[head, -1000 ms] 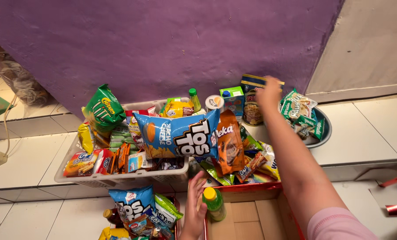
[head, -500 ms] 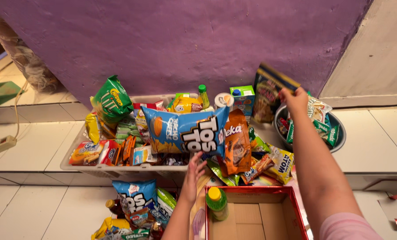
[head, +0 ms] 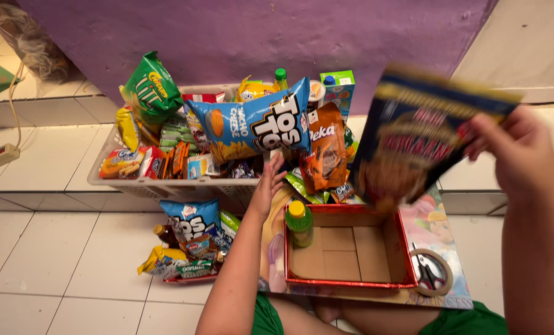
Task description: The person packs a variety of snacks, drinks, and small packages into a red box, then uses scissors to cut and apply tape to secure the items.
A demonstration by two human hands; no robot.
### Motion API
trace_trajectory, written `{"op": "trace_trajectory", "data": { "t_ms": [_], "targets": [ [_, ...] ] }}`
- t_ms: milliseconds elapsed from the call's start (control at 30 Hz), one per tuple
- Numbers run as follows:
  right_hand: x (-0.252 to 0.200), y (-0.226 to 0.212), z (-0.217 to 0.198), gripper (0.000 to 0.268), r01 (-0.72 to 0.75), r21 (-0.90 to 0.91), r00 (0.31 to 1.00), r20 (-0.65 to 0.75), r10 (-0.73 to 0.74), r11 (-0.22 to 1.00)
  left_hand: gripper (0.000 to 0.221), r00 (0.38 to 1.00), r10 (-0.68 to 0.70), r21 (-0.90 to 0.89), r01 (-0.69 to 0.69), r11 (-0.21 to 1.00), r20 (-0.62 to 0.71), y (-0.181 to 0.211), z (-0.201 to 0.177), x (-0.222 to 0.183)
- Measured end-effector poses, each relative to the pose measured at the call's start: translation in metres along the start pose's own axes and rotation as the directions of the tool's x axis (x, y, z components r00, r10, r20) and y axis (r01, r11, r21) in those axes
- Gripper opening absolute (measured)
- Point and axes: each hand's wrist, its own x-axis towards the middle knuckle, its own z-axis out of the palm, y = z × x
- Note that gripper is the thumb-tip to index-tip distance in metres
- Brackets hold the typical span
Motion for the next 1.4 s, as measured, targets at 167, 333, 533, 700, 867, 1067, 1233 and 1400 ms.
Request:
{"op": "trace_trajectory", "data": {
  "t_ms": [167,333,533,700,867,1067,1233,1400],
  "targets": [
    [-0.069,0.000,0.050,0.027,-0.219,-0.020,0.956,0.197,0.218,0.976,0.101,0.983,0.132,0.055,-0.140,0.989,0.128,0.004,0.017,-0.069],
    [-0.092,0.035,0.101,0.013,-0.145,0.038,0.967,0.217,0.134,0.989,0.095,0.938,0.333,0.060,-0.340,0.939,0.100,-0.037,0.028,-0.092],
    [-0.111,0.076,0.106,0.062,-0.239,0.005,0.933,0.279,0.228,0.971,0.085,0.961,0.256,0.244,-0.225,0.944,-0.104,-0.032,0.049,-0.109],
    [-0.150,0.092,0.122,0.071,-0.424,-0.140,0.842,0.303,0.446,0.895,0.083,0.936,0.325,0.316,-0.269,0.910,-0.138,-0.029,0.053,-0.111],
    [-0.156,0.132,0.114,0.023,-0.431,0.029,0.892,0.160,0.422,0.902,0.076,0.946,0.292,0.281,-0.244,0.928,-0.142,-0.052,0.037,-0.098],
    [-0.164,0.145,0.117,0.015,-0.379,0.064,0.925,-0.011,0.381,0.923,0.072,0.950,0.295,0.300,-0.253,0.920,-0.106,-0.053,0.033,-0.095],
    [-0.166,0.154,0.127,0.018,-0.384,0.103,0.920,-0.039,0.390,0.917,0.073,0.960,0.257,0.281,-0.218,0.935,-0.108,-0.052,0.039,-0.092],
    [-0.162,0.104,0.128,0.034,-0.416,-0.011,0.905,0.090,0.415,0.909,0.085,0.956,0.266,0.327,-0.213,0.921,-0.127,-0.012,0.055,-0.102]
  ]
}}
